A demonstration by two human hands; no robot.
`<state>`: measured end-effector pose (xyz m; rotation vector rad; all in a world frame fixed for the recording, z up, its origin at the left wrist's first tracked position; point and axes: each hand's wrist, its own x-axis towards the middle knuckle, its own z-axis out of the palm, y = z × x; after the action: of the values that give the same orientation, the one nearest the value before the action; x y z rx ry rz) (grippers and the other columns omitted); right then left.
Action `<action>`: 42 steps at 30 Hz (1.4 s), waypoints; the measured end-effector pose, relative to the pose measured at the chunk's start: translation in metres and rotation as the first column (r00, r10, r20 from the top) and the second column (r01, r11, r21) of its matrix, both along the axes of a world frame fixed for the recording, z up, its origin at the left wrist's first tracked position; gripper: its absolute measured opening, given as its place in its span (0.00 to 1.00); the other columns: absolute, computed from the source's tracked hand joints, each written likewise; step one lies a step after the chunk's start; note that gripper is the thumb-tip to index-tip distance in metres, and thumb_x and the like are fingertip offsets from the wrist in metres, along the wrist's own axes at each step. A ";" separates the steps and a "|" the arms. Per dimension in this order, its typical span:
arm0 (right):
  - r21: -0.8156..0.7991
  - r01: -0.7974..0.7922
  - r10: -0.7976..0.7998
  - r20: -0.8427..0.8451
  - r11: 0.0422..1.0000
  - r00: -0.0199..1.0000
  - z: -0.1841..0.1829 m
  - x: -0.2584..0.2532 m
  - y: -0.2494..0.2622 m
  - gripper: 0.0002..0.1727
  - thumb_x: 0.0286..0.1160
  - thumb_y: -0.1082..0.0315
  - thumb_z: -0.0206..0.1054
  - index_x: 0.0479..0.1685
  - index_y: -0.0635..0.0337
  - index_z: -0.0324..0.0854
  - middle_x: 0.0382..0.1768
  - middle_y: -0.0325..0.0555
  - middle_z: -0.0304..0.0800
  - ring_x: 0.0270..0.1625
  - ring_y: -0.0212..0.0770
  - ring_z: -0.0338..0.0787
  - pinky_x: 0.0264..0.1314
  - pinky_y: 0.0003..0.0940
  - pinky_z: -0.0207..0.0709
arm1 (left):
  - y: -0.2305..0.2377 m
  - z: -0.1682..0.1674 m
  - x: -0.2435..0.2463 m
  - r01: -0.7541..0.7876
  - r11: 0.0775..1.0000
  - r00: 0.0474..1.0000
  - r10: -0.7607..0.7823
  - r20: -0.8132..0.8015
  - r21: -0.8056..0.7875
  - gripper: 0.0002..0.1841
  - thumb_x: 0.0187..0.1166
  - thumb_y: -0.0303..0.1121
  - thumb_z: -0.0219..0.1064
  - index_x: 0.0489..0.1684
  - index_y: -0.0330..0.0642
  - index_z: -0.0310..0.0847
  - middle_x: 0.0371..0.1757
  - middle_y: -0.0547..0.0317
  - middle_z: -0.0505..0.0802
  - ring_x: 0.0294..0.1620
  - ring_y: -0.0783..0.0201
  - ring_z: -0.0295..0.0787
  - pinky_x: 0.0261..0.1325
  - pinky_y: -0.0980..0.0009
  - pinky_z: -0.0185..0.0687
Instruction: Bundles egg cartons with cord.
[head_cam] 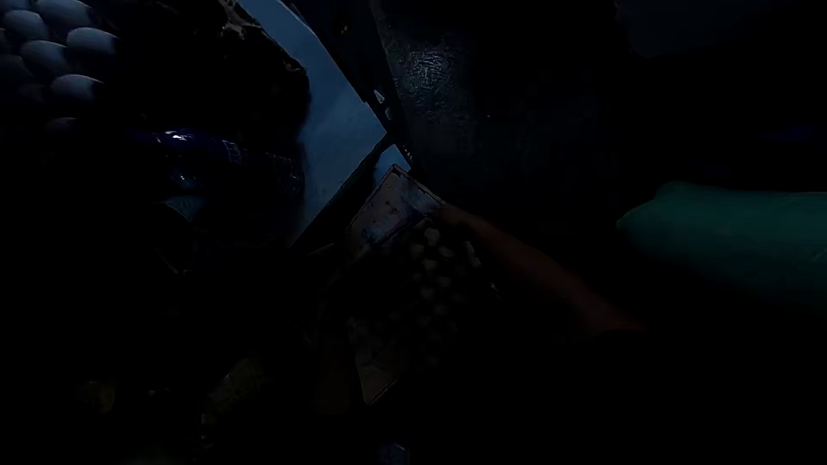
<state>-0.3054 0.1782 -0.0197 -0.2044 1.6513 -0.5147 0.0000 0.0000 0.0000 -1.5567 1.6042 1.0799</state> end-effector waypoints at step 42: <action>-0.329 -0.376 0.140 -0.562 0.866 0.815 0.055 0.141 0.032 0.15 0.83 0.63 0.65 0.59 0.62 0.85 0.60 0.59 0.87 0.67 0.59 0.85 0.72 0.60 0.72 | 0.174 0.161 -0.094 0.716 0.461 0.510 -0.858 -0.058 -0.524 0.16 0.79 0.25 0.64 0.62 0.38 0.89 0.68 0.43 0.91 0.78 0.40 0.80 0.84 0.40 0.67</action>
<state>-0.1647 0.2103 0.0351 -0.9695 1.9737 -0.6382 -0.0943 0.1739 0.1605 -0.5996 2.5658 0.4172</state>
